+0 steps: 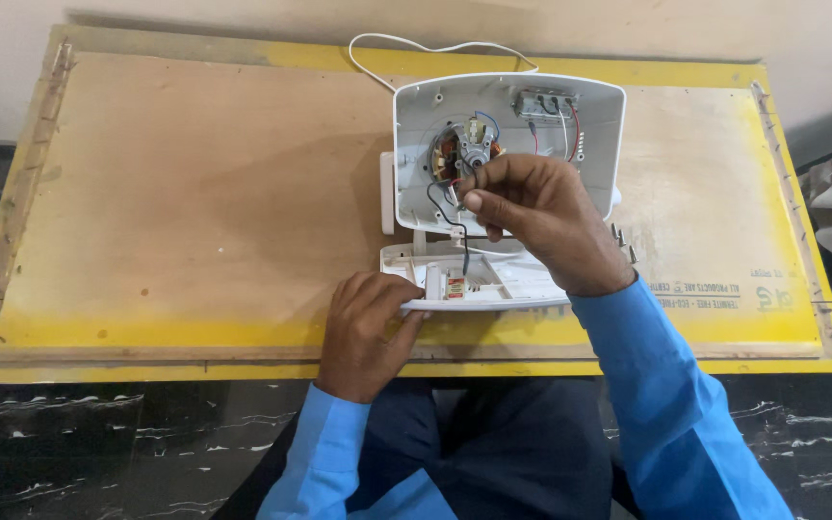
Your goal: The person services a small white electric fan heater with its casing open, routing and connecting internal wires by hand between the motor, fan and terminal block, and repositioning the base cover while working over a wooden board. A red-handled screwdriver and loose screws lie beside the appliance.
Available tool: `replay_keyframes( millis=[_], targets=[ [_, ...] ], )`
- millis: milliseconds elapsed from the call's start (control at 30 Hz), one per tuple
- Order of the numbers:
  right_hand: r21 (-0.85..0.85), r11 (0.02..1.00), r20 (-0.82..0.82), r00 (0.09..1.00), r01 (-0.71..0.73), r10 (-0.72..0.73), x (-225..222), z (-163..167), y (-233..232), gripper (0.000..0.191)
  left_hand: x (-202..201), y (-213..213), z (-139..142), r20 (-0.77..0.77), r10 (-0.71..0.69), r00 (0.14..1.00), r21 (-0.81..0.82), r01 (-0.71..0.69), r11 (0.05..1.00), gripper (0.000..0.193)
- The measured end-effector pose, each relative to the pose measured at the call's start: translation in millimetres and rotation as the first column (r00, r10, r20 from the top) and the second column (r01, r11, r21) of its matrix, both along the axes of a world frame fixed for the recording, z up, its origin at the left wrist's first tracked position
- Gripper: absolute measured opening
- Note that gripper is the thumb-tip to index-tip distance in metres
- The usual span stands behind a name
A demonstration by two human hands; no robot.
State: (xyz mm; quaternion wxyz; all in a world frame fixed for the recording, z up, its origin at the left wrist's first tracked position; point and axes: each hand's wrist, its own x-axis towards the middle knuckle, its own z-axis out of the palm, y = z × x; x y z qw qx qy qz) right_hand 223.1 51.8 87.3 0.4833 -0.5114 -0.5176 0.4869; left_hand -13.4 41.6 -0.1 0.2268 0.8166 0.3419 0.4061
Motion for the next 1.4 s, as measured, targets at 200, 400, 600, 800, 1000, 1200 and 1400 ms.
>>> replay_keyframes(
  millis=[200,400,600,800,1000,1200,1400],
  targets=[
    [-0.107,0.977,0.126,0.973,-0.183,0.196,-10,-5,15,0.009,0,6,-6,0.011,-0.024,1.0,-0.021,0.024,0.999,0.023],
    [-0.123,0.982,0.26,0.95,-0.147,0.175,-18,-11,17,0.01,-4,13,-4,0.019,-0.03,0.999,-0.013,0.03,0.999,0.024],
    [-0.162,0.976,0.378,0.904,-0.146,0.198,-20,-14,16,0.012,-15,11,2,0.029,-0.039,0.999,-0.032,0.04,0.999,0.022],
    [-0.248,0.949,0.317,0.91,-0.193,0.268,-13,-25,26,0.013,-17,19,0,0.046,-0.048,0.998,-0.044,0.05,0.998,0.022],
    [-0.293,0.921,0.301,0.889,-0.258,0.345,-10,-26,35,0.012,-18,25,-1,0.04,-0.041,0.998,-0.065,0.044,0.997,0.021],
    [-0.29,0.895,0.382,0.816,-0.34,0.434,-12,-26,45,0.012,-15,34,-7,0.048,-0.08,0.996,-0.097,0.084,0.992,0.024],
    [-0.491,0.831,0.291,0.85,-0.261,0.439,-17,-19,49,0.014,-19,35,-12,0.031,-0.059,0.998,-0.102,0.062,0.993,0.025]
  ],
)
